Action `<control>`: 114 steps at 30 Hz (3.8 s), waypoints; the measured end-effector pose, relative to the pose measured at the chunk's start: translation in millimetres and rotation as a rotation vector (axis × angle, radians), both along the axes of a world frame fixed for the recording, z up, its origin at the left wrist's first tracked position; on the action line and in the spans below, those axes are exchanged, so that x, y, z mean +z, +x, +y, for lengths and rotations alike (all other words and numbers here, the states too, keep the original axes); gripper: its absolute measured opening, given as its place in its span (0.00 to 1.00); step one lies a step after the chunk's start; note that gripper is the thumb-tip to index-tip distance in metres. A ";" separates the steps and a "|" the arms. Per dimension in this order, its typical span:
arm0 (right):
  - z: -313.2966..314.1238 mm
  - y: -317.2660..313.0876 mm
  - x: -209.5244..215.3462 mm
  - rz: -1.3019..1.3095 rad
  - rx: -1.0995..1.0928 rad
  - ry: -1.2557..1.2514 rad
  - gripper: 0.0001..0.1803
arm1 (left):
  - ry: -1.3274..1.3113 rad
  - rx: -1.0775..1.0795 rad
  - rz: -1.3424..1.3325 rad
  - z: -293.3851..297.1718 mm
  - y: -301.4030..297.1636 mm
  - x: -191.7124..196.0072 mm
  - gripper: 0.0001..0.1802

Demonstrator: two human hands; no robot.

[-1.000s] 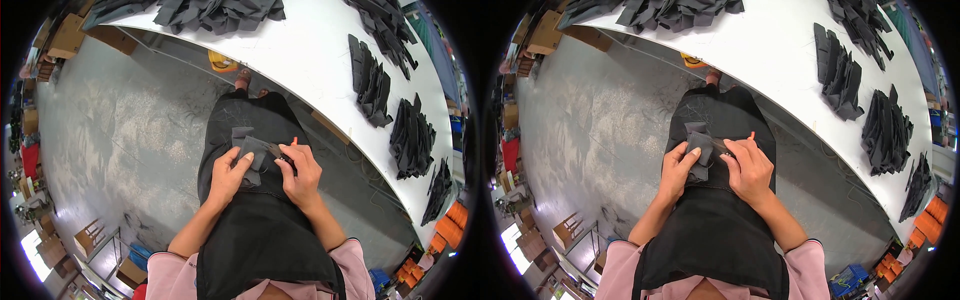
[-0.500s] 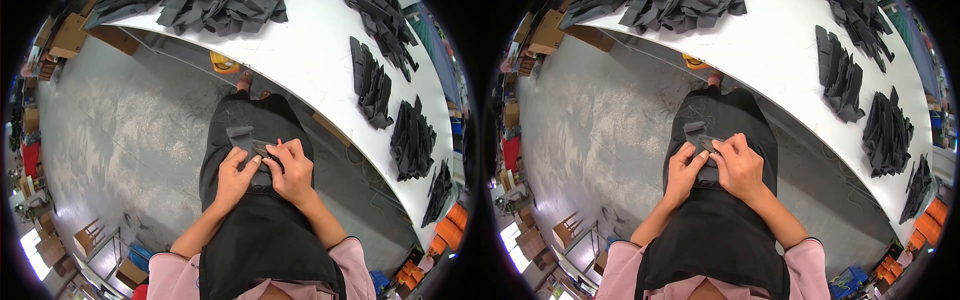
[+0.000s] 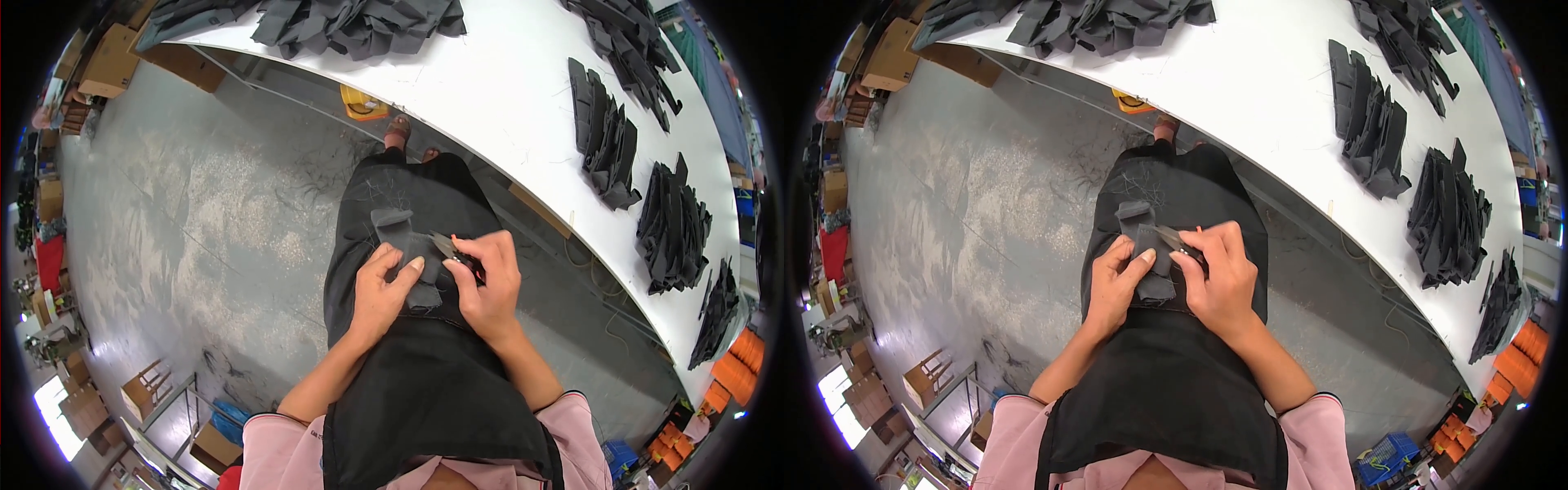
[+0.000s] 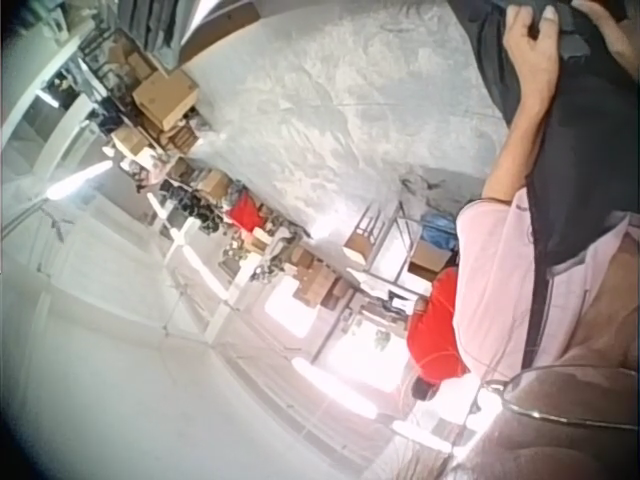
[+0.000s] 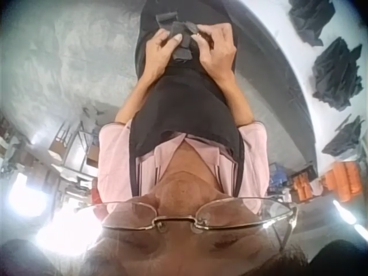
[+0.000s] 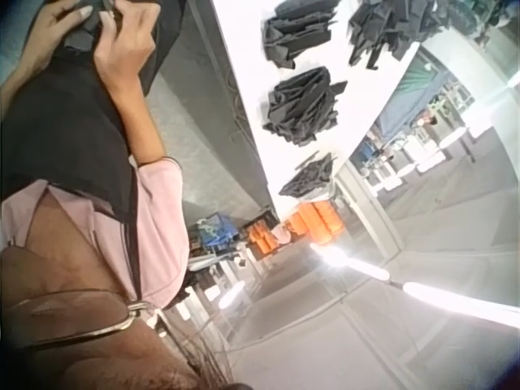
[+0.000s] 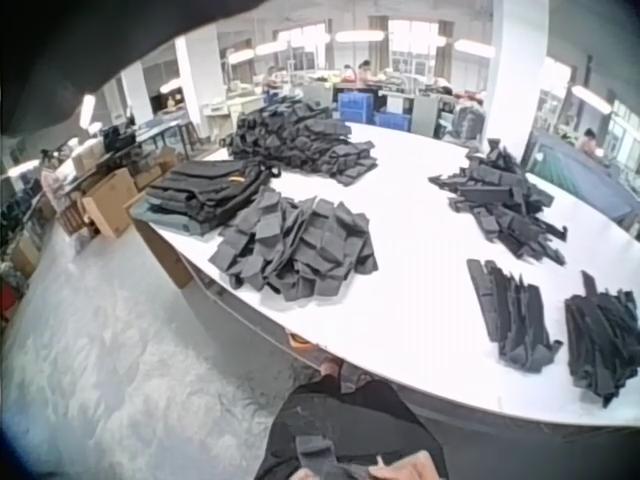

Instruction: Trim excess material from fabric pieces using snips.

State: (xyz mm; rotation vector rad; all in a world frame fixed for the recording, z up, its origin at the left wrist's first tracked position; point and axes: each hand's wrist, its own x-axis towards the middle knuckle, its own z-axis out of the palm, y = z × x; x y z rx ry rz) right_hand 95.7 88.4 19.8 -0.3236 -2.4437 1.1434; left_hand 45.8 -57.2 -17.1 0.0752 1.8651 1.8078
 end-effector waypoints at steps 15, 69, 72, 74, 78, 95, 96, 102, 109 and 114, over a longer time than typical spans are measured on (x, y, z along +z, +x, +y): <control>6.8 -5.9 -4.5 -0.178 0.000 -0.957 0.12 | 0.139 0.085 -0.420 4.2 -1.3 13.7 0.11; -0.2 16.6 9.6 -0.175 0.162 0.050 0.13 | 0.143 0.114 -0.351 -6.5 -20.4 18.5 0.11; 0.7 15.6 12.3 -0.154 0.204 0.198 0.13 | 0.125 0.086 -0.299 -9.8 -19.8 16.0 0.11; 0.7 17.3 12.6 -0.165 0.205 0.240 0.13 | 0.103 0.085 -0.301 -8.1 -18.7 16.1 0.12; -2.9 21.1 8.9 -0.162 0.147 0.080 0.10 | 0.109 0.102 -0.328 -6.5 -18.2 18.5 0.12; 2.4 10.5 13.4 -0.085 0.407 0.327 0.15 | 0.135 0.017 -0.428 -11.7 -20.9 15.0 0.13; 3.4 8.8 13.4 -0.100 0.429 0.301 0.14 | 0.126 0.002 -0.425 -12.6 -21.0 14.7 0.13; 13.4 8.1 2.9 -0.445 0.287 -1.221 0.11 | 0.146 -0.016 -0.458 -12.1 -21.5 17.6 0.13; 5.1 20.0 13.7 -0.320 0.258 -0.128 0.14 | 0.156 0.010 -0.485 -12.4 -20.8 14.0 0.13; 2.7 16.9 17.9 -0.294 0.336 0.113 0.15 | 0.161 0.021 -0.451 -7.3 -17.4 14.8 0.13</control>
